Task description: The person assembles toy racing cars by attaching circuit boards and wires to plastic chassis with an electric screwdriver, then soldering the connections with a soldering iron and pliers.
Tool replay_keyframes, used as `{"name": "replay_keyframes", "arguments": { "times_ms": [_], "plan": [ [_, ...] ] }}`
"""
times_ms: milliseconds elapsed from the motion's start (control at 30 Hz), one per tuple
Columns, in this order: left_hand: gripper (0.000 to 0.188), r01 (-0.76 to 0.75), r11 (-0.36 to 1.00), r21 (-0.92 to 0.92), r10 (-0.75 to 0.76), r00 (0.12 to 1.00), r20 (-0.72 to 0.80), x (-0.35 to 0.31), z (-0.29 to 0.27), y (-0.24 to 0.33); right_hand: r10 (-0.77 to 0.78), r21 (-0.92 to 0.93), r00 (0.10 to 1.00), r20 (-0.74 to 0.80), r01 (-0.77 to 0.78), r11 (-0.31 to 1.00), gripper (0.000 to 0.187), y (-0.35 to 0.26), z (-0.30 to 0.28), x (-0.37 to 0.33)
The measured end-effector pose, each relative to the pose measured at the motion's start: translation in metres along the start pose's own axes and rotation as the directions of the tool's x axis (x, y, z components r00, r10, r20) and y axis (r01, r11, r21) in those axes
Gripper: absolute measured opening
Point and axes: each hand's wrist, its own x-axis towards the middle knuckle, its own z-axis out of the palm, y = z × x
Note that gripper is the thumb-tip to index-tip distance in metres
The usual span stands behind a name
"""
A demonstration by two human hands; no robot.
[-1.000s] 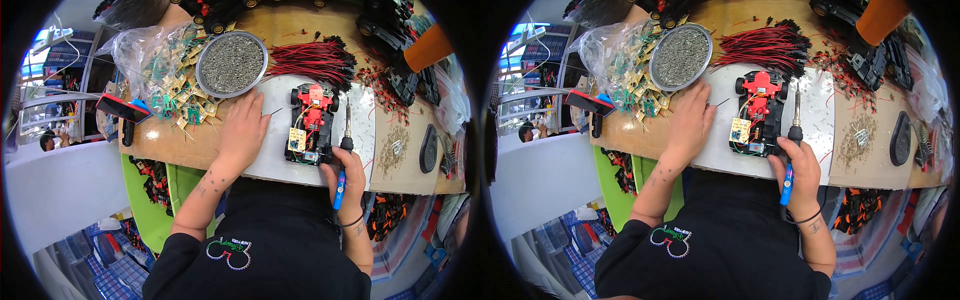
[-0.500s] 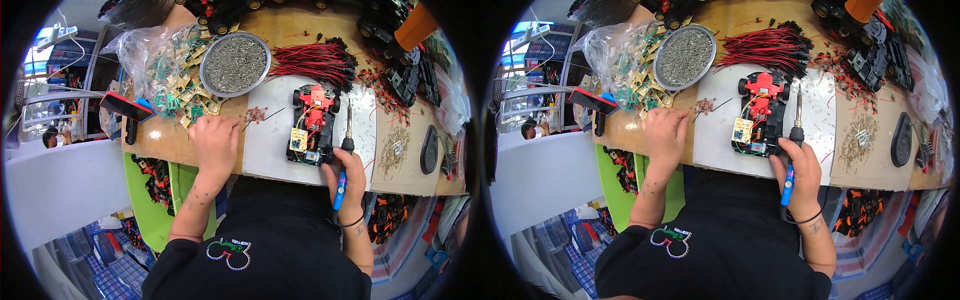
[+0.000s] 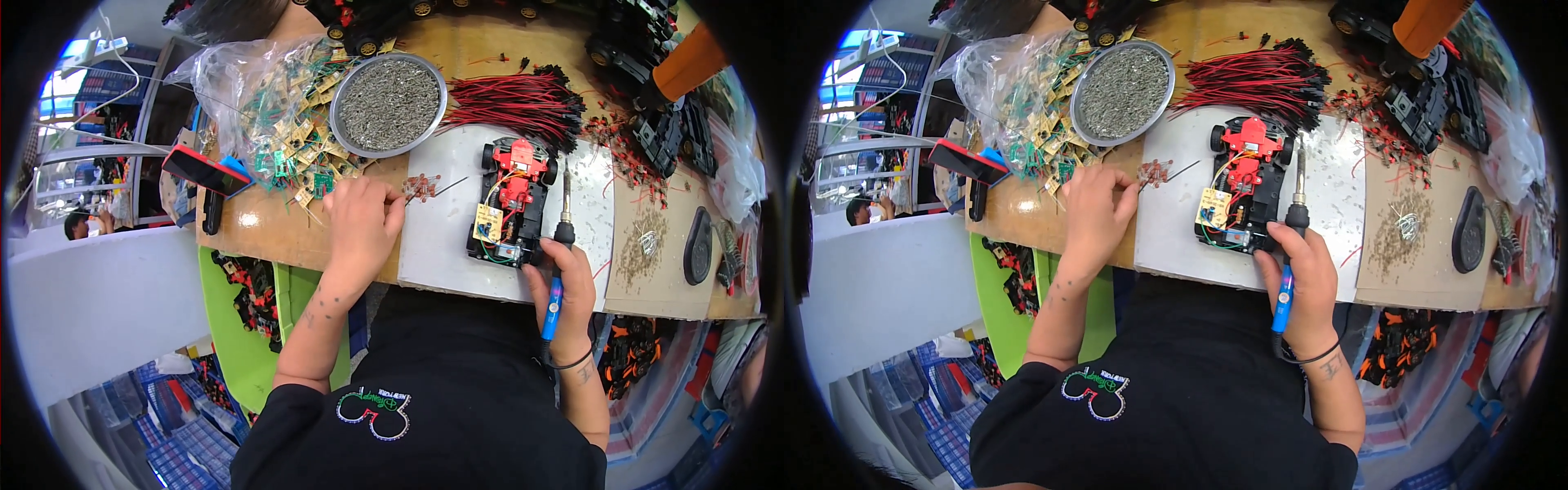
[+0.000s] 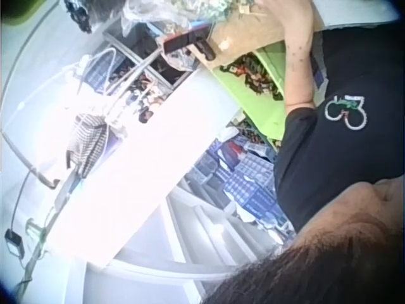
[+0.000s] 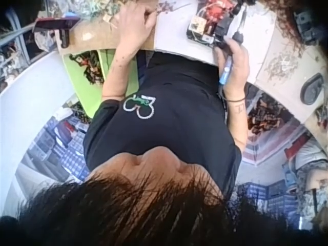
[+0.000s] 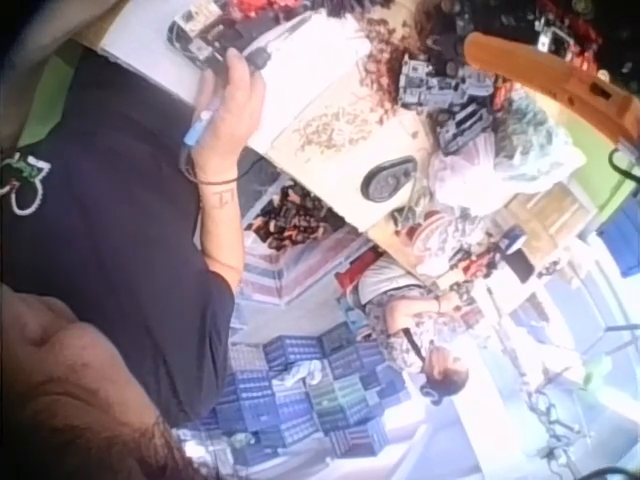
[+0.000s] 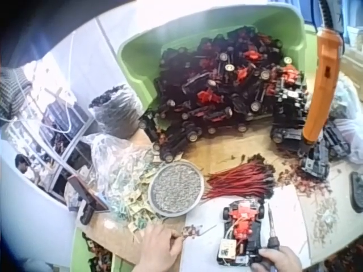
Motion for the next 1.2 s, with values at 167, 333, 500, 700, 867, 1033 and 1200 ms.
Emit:
{"name": "replay_keyframes", "arguments": {
  "times_ms": [167,333,500,700,867,1033,1200],
  "plan": [
    [0.009,0.089,0.97,-0.228,-0.115,0.988,-0.107,-0.004,-0.005,0.011,-0.046,-0.021,0.996,-0.073,0.045,0.999,0.048,-0.002,-0.004,0.002],
    [0.015,0.384,0.538,-0.751,-0.33,0.915,0.232,-0.011,-0.015,0.039,-0.166,0.042,0.977,-0.133,0.172,0.984,0.042,-0.015,-0.009,0.013],
    [0.028,0.332,0.342,-0.879,-0.151,0.943,0.297,-0.018,-0.026,0.075,-0.181,0.179,0.979,-0.096,0.196,0.964,0.041,-0.032,0.001,0.034],
    [0.022,0.066,0.644,-0.762,0.054,0.99,0.131,-0.013,-0.026,0.094,-0.162,0.225,0.982,-0.101,0.181,0.957,0.04,-0.034,0.001,0.031],
    [0.013,-0.212,0.825,-0.524,0.233,0.972,-0.027,-0.006,-0.029,0.099,-0.188,0.145,0.978,-0.092,0.2,0.969,0.038,-0.031,-0.003,0.027],
    [0.016,-0.046,0.683,-0.729,0.123,0.991,0.052,-0.007,-0.024,0.1,-0.038,0.325,0.992,-0.12,0.075,0.943,0.037,-0.027,0.001,0.019],
    [0.016,-0.134,0.808,-0.574,0.151,0.988,-0.019,-0.012,-0.012,0.096,-0.069,0.191,0.995,-0.07,0.081,0.978,0.041,-0.025,-0.017,0.012]
  ]
}}
